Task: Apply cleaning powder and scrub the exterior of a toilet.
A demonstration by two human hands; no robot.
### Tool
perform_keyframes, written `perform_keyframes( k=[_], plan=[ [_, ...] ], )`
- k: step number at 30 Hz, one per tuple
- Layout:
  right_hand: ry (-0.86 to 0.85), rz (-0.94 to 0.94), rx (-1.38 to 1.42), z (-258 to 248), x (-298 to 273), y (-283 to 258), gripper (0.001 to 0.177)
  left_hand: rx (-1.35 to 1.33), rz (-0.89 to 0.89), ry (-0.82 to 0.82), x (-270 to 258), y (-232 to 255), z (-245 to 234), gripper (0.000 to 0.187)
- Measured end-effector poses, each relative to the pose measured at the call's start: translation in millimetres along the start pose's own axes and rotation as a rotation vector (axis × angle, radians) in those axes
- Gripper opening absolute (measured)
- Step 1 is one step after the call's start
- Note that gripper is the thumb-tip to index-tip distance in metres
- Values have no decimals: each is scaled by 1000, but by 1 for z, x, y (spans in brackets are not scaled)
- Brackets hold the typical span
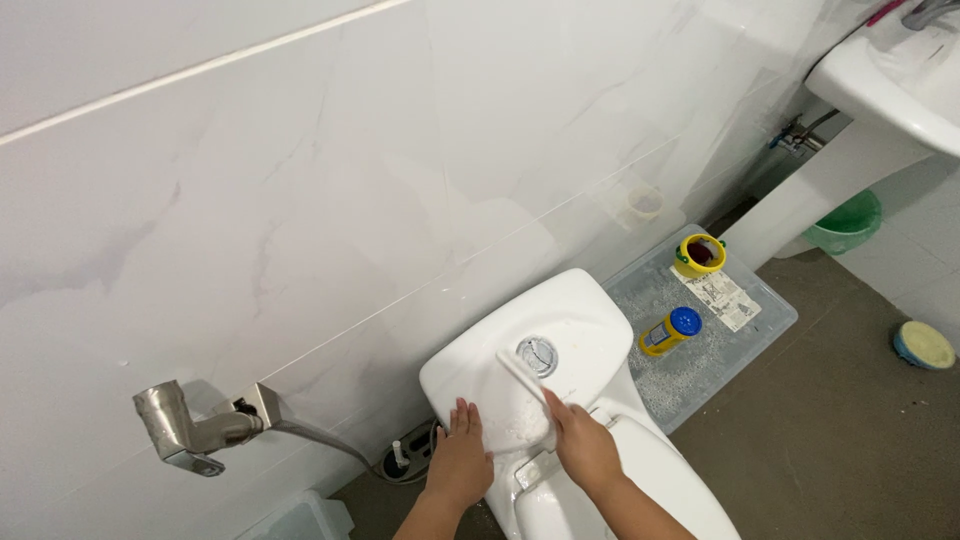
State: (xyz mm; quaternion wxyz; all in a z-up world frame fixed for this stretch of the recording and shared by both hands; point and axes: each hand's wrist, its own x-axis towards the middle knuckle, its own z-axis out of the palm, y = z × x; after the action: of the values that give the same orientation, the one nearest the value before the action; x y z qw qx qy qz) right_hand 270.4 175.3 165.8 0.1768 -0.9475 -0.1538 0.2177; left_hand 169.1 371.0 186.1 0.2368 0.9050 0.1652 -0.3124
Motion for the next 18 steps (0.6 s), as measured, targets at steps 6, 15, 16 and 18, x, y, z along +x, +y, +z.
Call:
perform_keyframes(
  k=[6,15,16,18],
  plan=[
    [83,-43,-111,-18,0,9,54,41,17,-37,3,-2,0,84],
    [58,-55,-58,5,10,55,48,73,10,-58,6,-2,-4,88],
    [218,-43,11,10,24,77,45,69,15,-62,4,-1,-5,88],
    [374,-34,80,0,51,90,43,62,17,-65,1,-1,-5,89]
  ],
)
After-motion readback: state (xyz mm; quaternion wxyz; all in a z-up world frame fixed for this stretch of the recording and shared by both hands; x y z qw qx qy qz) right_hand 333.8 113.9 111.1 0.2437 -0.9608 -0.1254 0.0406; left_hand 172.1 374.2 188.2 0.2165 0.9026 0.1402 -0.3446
